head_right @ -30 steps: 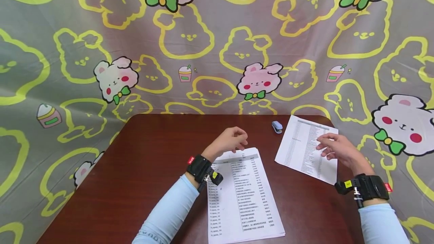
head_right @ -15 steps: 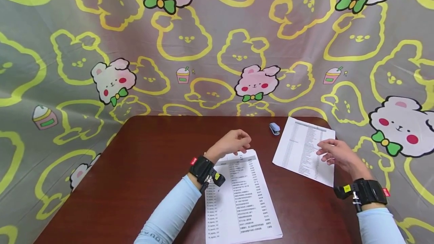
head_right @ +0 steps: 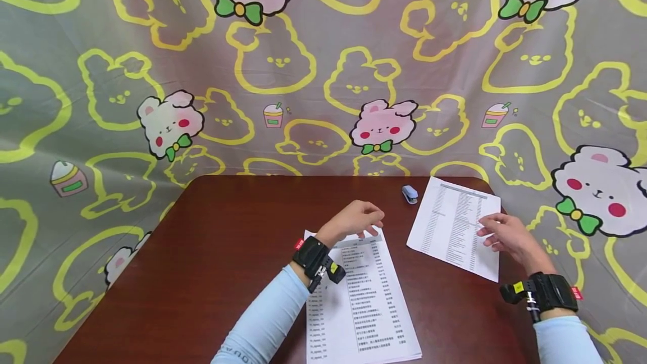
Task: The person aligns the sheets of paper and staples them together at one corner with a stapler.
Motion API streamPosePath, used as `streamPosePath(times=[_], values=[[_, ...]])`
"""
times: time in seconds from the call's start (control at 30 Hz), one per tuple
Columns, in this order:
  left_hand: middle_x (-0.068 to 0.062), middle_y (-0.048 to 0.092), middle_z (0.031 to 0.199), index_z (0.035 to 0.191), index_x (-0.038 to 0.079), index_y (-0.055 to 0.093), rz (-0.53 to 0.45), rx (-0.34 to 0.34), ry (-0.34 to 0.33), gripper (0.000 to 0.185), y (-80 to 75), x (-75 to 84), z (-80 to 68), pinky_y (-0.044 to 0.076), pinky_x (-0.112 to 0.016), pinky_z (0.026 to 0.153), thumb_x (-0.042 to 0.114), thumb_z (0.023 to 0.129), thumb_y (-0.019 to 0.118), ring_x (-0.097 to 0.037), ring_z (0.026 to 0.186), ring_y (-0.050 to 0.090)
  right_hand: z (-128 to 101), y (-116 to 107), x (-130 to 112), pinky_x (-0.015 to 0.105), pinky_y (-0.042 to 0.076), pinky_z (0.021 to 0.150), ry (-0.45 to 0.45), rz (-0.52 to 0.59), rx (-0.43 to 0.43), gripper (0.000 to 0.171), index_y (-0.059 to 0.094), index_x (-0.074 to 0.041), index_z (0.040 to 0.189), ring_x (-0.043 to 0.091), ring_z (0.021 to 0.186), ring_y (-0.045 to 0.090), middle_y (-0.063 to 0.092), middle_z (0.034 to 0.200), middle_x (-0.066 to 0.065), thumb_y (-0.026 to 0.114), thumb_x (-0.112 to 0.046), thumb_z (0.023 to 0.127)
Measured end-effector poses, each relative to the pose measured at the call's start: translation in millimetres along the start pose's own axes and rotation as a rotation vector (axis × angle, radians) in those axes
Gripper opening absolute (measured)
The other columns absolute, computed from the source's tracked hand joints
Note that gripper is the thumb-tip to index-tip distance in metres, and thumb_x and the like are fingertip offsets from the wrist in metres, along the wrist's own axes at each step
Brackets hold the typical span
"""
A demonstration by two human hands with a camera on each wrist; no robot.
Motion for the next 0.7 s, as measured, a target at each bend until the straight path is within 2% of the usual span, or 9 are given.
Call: streamPosePath(times=[0.17, 0.43, 0.7], values=[[-0.012, 0.074, 0.106, 0.122, 0.005, 0.065, 0.003, 0.0, -0.012, 0.037, 3.3, -2.2, 2.9, 0.053, -0.028, 0.064, 0.032, 0.099, 0.056, -0.017, 0.078, 0.073, -0.2, -3.6, 3.8, 0.028, 0.053, 0.063, -0.001, -0.052, 0.034, 0.063, 0.039, 0.01, 0.137, 0.023, 0.075, 0.067, 0.069, 0.098, 0.012, 0.046, -0.042, 0.102], [-0.012, 0.073, 0.104, 0.119, 0.007, 0.065, 0.002, -0.001, -0.021, 0.034, 9.6, -8.5, 6.4, 0.054, -0.03, 0.064, 0.032, 0.097, 0.059, -0.025, 0.086, 0.073, -0.4, -9.3, 6.0, 0.031, 0.053, 0.06, 0.005, -0.108, 0.08, 0.06, 0.039, 0.011, 0.134, 0.023, 0.074, 0.065, 0.066, 0.102, 0.021, 0.046, -0.039, 0.102], [-0.011, 0.072, 0.104, 0.116, 0.007, 0.066, 0.015, -0.003, -0.034, 0.032, 19.8, -15.9, 12.8, 0.056, -0.034, 0.07, 0.031, 0.096, 0.061, -0.017, 0.08, 0.072, -4.9, -17.3, 12.6, 0.029, 0.052, 0.061, 0.052, -0.175, 0.125, 0.054, 0.04, 0.011, 0.132, 0.024, 0.073, 0.065, 0.064, 0.108, 0.029, 0.045, -0.033, 0.101]])
Point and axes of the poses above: each hand's wrist, its own z-axis towards the middle knuckle, its own y-axis out of the palm, x = y × z, the point moved 8 cm from there along z, towards the middle knuckle
